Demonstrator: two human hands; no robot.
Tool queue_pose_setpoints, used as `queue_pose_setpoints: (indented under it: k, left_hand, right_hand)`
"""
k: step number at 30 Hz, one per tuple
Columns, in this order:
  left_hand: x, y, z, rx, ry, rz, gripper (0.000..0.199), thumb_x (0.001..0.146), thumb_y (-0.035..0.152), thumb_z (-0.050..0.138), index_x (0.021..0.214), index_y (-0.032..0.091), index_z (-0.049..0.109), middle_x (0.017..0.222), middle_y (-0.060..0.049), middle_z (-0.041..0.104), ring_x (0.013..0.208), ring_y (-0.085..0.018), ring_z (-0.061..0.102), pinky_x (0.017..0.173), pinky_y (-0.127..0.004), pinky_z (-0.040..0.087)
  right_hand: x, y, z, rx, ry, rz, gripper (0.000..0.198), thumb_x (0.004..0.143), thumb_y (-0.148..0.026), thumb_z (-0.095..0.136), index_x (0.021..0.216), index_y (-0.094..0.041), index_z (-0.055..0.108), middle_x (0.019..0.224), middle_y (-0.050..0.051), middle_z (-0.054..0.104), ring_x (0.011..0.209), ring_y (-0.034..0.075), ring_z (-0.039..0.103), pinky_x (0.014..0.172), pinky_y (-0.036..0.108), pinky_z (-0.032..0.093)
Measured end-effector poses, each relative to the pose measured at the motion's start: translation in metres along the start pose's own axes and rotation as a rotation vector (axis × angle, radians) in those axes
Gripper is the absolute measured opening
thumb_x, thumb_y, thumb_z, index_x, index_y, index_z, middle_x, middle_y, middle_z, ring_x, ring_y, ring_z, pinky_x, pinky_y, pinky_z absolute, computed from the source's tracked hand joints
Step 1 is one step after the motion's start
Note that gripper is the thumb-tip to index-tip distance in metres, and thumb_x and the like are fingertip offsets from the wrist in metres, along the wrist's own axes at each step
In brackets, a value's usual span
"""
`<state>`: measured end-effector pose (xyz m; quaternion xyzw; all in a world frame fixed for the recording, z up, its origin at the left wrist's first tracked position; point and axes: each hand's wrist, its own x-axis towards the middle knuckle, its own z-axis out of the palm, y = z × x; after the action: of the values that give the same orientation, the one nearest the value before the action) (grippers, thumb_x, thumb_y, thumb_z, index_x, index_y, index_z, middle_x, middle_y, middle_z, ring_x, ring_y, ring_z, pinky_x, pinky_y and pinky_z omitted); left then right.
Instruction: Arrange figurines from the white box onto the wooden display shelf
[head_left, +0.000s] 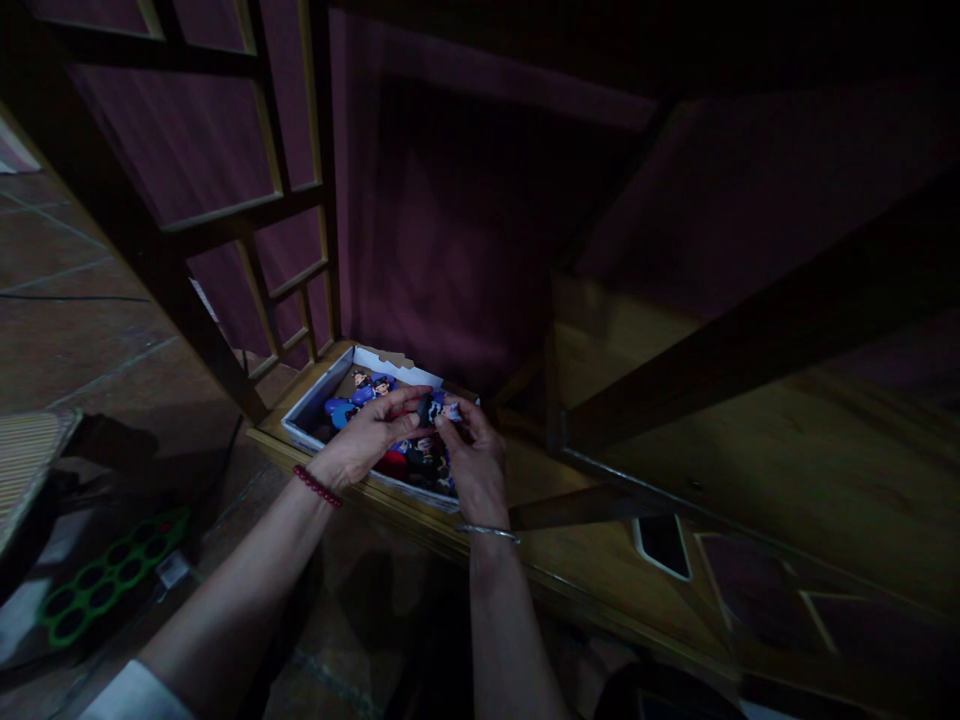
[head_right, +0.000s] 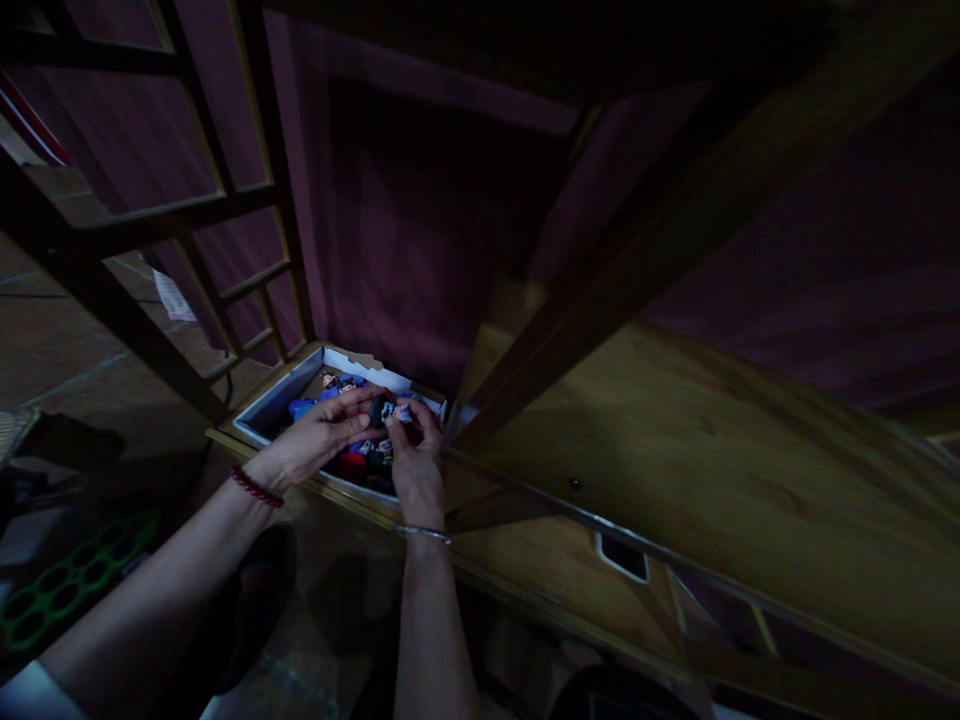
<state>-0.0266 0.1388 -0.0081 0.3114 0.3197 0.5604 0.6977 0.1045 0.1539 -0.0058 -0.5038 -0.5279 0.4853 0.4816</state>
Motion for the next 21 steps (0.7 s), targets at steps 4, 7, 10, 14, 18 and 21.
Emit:
queue_pose_setpoints:
  k: [4,7,10,14,18,21]
  left_hand:
    - [0.0,-0.0003,-0.0003,0.016,-0.006,0.007,0.041,0.068,0.014,0.063,0.108,0.016,0.057,0.107,-0.009,0.058,0.105,-0.021,0.051,0.092,-0.04,0.039]
    - [-0.0003,-0.0001,-0.0007,0.033,-0.003,0.011,0.041,0.068,0.015,0.064,0.108,0.017,0.057,0.107,-0.008,0.058,0.105,-0.021,0.05,0.093,-0.039,0.038]
    - [-0.0005,-0.0002,-0.0007,0.06,0.001,0.014,0.042,0.068,0.016,0.064,0.109,0.018,0.057,0.107,-0.007,0.058,0.106,-0.021,0.049,0.093,-0.038,0.038]
    - [-0.0005,-0.0008,-0.0007,0.08,-0.03,0.028,0.044,0.069,0.016,0.064,0.112,0.019,0.055,0.107,-0.007,0.058,0.106,-0.021,0.049,0.094,-0.038,0.037]
    - [-0.0008,-0.0007,-0.0001,0.071,-0.021,0.026,0.044,0.069,0.017,0.064,0.111,0.019,0.055,0.106,-0.007,0.059,0.105,-0.021,0.05,0.093,-0.039,0.038]
    - [-0.0007,-0.0009,0.0005,0.056,-0.012,0.024,0.043,0.068,0.017,0.064,0.11,0.019,0.056,0.105,-0.007,0.059,0.105,-0.021,0.05,0.094,-0.039,0.037]
  right_hand:
    - [0.001,0.0006,0.0003,-0.024,0.025,0.007,0.026,0.067,-0.031,0.057,0.09,-0.019,0.059,0.091,0.002,0.063,0.083,0.015,0.058,0.074,0.027,0.046]
    - [0.0011,0.0004,0.0009,-0.013,0.032,0.005,0.026,0.067,-0.032,0.057,0.089,-0.018,0.059,0.091,0.002,0.063,0.083,0.015,0.058,0.075,0.028,0.046]
    - [0.0011,-0.0001,0.0017,-0.007,0.05,0.015,0.026,0.066,-0.032,0.058,0.088,-0.018,0.059,0.091,0.002,0.063,0.083,0.015,0.058,0.075,0.028,0.046]
    - [0.0012,-0.0003,0.0027,0.012,0.069,0.026,0.026,0.065,-0.031,0.059,0.088,-0.018,0.059,0.089,0.002,0.064,0.083,0.015,0.059,0.076,0.028,0.046]
    - [0.0011,0.0002,0.0039,0.023,0.07,0.022,0.026,0.065,-0.029,0.059,0.089,-0.018,0.058,0.091,0.002,0.063,0.084,0.015,0.058,0.079,0.029,0.046]
    - [0.0006,-0.0002,0.0047,0.02,0.072,0.018,0.025,0.066,-0.03,0.059,0.088,-0.018,0.057,0.091,0.002,0.062,0.084,0.015,0.058,0.079,0.029,0.046]
